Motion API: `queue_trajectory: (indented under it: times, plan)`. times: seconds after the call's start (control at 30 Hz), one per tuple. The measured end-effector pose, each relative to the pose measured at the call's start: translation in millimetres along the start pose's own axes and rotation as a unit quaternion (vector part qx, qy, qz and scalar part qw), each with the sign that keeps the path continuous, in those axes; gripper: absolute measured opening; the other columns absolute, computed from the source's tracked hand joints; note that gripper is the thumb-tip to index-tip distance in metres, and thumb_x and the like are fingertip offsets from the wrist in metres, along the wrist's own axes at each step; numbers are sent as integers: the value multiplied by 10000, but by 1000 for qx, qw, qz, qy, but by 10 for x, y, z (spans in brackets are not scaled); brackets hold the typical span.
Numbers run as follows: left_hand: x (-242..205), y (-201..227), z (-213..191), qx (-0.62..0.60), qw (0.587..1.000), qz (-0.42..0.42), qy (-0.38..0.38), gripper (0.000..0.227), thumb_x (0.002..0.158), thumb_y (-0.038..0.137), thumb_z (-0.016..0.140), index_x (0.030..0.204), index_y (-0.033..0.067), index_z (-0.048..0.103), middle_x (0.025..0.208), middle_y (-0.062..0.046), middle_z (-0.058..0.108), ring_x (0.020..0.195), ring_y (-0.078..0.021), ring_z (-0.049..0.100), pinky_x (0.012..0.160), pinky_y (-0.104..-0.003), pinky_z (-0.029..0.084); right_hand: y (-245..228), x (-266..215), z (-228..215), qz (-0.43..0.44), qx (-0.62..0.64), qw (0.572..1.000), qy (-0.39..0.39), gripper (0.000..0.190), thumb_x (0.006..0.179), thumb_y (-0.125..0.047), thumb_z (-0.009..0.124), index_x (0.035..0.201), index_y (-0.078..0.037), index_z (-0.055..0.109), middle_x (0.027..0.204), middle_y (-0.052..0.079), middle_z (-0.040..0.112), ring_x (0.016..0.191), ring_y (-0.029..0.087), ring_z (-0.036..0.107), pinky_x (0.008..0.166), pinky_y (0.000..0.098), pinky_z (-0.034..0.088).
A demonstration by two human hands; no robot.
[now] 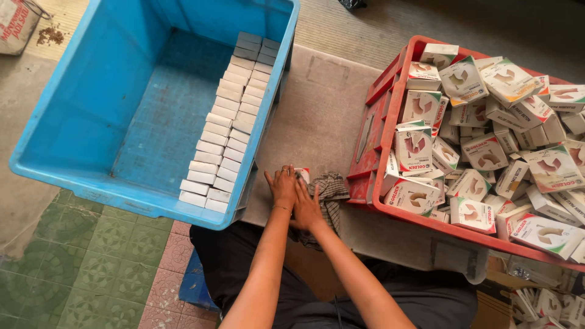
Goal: The person sorts small product boxes by taking them from a messy pile in a red crate, wiping some with a cloth, and arranging them neatly in rows inside a blue crate.
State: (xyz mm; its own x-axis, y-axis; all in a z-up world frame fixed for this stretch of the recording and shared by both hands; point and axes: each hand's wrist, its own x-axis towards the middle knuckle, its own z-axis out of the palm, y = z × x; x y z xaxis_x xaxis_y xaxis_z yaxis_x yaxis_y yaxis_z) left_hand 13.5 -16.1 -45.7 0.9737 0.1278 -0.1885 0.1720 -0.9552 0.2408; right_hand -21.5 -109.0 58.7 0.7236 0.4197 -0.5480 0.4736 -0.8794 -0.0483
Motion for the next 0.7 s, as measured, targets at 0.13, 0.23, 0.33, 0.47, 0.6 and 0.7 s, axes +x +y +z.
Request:
queue_trajectory:
  times: [0.13, 0.23, 0.33, 0.47, 0.6, 0.7]
  plan:
    - [-34, 49, -338, 39, 998, 26, -41, 819, 567, 170, 809, 1315, 85, 487, 1190, -27, 532, 1019, -238, 527, 1075, -616, 120, 205, 16, 48, -49, 22, 996, 65, 990, 678, -517, 600, 1458, -74, 183, 1546, 82, 124, 1427, 233, 104, 1097, 640, 5]
    - [-40, 36, -471, 55, 995, 58, -60, 1014, 392, 203, 881, 1310, 63, 476, 1175, -54, 539, 1008, -262, 534, 1077, -628, 119, 324, 196, 154, -17, 15, 995, 95, 926, 700, -472, 605, 1437, -62, 224, 1539, 89, 149, 1414, 212, 168, 1101, 636, 24]
    - [-17, -8, -445, 63, 991, 91, -73, 1081, 343, 251, 884, 1314, 40, 461, 1172, -84, 539, 1013, -278, 543, 1082, -634, 110, 244, 154, 144, -5, 6, 993, 120, 895, 694, -456, 613, 1409, -36, 277, 1516, 126, 198, 1406, 232, 197, 1096, 642, 45]
    - [40, -38, -285, 66, 991, 109, -51, 872, 537, 223, 840, 1303, 10, 480, 1163, -99, 543, 1020, -281, 550, 1078, -594, 141, 104, -21, 297, -117, -75, 981, 132, 959, 576, -451, 678, 1364, -20, 341, 1487, 164, 239, 1411, 255, 176, 1114, 618, 72]
    - [-56, -60, -294, 49, 992, 108, -41, 792, 616, 246, 809, 1296, 0, 487, 1162, -128, 549, 1019, -304, 547, 1065, -614, 126, 266, 99, 357, -173, -89, 958, 212, 698, 697, -307, 613, 1298, -10, 421, 1439, 189, 332, 1349, 287, 309, 1092, 613, 118]
    - [-65, -49, -459, 56, 992, 100, -59, 1052, 420, 333, 867, 1337, 35, 447, 1213, -96, 509, 1043, -292, 517, 1068, -627, 119, 303, 339, 164, -88, -116, 980, 135, 959, 587, -431, 689, 1375, -19, 331, 1511, 151, 201, 1404, 271, 178, 1115, 630, 57]
